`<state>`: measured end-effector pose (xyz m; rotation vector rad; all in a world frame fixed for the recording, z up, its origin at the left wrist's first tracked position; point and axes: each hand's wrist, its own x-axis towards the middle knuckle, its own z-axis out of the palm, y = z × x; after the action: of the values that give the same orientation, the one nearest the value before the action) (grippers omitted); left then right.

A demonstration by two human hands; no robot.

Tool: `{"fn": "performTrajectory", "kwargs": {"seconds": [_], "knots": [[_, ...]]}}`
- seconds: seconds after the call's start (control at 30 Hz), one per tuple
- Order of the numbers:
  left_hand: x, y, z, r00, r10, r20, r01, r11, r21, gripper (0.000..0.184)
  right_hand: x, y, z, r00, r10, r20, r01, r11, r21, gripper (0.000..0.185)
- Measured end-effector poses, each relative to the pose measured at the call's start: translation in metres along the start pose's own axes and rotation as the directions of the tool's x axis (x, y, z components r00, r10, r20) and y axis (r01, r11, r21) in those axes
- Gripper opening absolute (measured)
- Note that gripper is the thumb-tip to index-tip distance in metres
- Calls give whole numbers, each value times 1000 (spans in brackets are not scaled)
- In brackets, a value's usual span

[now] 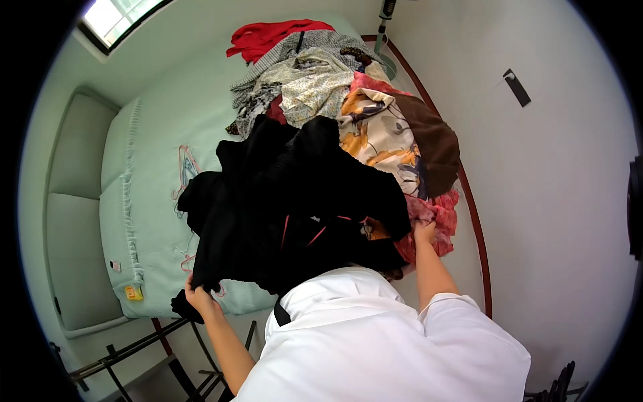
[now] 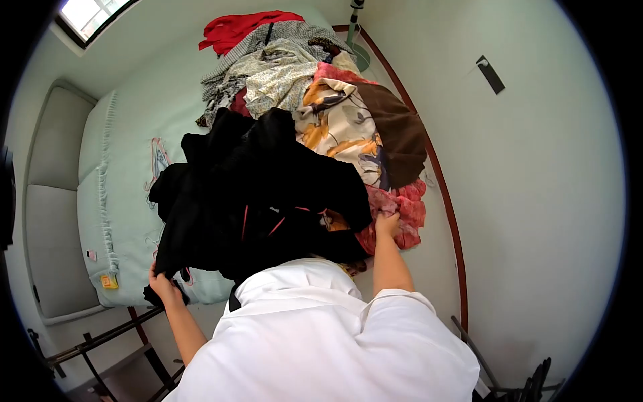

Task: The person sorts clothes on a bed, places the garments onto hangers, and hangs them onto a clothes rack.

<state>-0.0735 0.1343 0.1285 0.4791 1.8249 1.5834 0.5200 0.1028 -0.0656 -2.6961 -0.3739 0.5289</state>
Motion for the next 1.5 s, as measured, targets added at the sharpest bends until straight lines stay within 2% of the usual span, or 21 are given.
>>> {"fn": "performTrajectory", "kwargs": {"seconds": [0.07,0.17,0.23,0.3,0.4,0.47,0.5,0.53,0.6,0.7,0.77,0.87,0.93,1.0,1.03,1.13,1.17,1.23,1.3,1.4,1.5], "knots": [[2,2,13,997,78,12,-78,997,-24,39,9,-2,-9,998,-68,-12,69,996,52,51],[2,3,25,997,76,28,-74,995,-65,36,14,-22,-38,994,-101,36,41,667,744,24],[-8,11,29,998,58,30,-56,996,-63,36,36,-56,-49,972,21,-234,159,676,720,26],[-2,2,26,996,74,44,-71,996,-59,38,1,-143,-116,965,-211,-158,220,312,924,30],[1,-7,24,993,104,59,-100,992,-74,38,-31,-264,-174,843,-484,-235,398,267,878,23],[2,-16,25,975,177,136,-178,984,-2,37,-65,-335,-190,647,-691,-321,533,109,839,22],[-1,-19,28,973,196,125,-198,980,6,36,-89,-366,-194,599,-744,-297,403,-40,914,19],[-7,-18,33,970,215,110,-218,976,14,35,-106,-384,-195,474,-857,-201,320,-45,946,19],[-22,-11,41,962,222,156,-226,974,8,34,-142,-420,-190,307,-935,-180,534,13,845,16],[-34,-20,42,950,260,173,-276,958,81,34,-27,-480,-15,-312,-939,-143,875,-342,343,16],[-38,-32,41,941,291,174,-316,938,139,35,-171,-425,-74,253,-873,418,542,485,686,19],[-56,-29,39,903,370,220,-412,889,197,36,-197,-389,-50,16,-940,342,967,101,232,20],[-66,-34,37,895,358,266,-417,883,214,37,-203,-385,-28,-167,-931,324,967,-218,-129,22],[-71,-39,37,890,363,277,-426,879,216,37,-213,-400,-11,-276,-898,343,876,-381,-294,22],[-72,-42,38,895,355,269,-416,882,220,37,-220,-414,-7,-336,-642,689,778,-602,-181,20],[-68,-41,41,896,364,254,-418,885,204,37,-277,-418,-23,-395,-532,749,791,-611,-17,21],[-67,-39,43,891,377,253,-429,883,191,38,-295,-412,-26,-425,-633,647,815,-578,-30,23],[-64,-32,44,892,390,231,-433,883,182,38,-347,-384,-43,-618,-649,444,762,-633,135,42],[-63,-23,44,891,404,208,-440,881,175,38,-369,-348,-36,-728,-485,484,667,-664,338,62],[-62,-7,45,905,405,128,-419,901,112,37,-376,-274,-3,-610,-500,614,739,-639,213,108],[-68,30,46,912,402,81,-399,916,-45,37,-356,-226,59,-411,-604,683,903,-168,396,96]]}}
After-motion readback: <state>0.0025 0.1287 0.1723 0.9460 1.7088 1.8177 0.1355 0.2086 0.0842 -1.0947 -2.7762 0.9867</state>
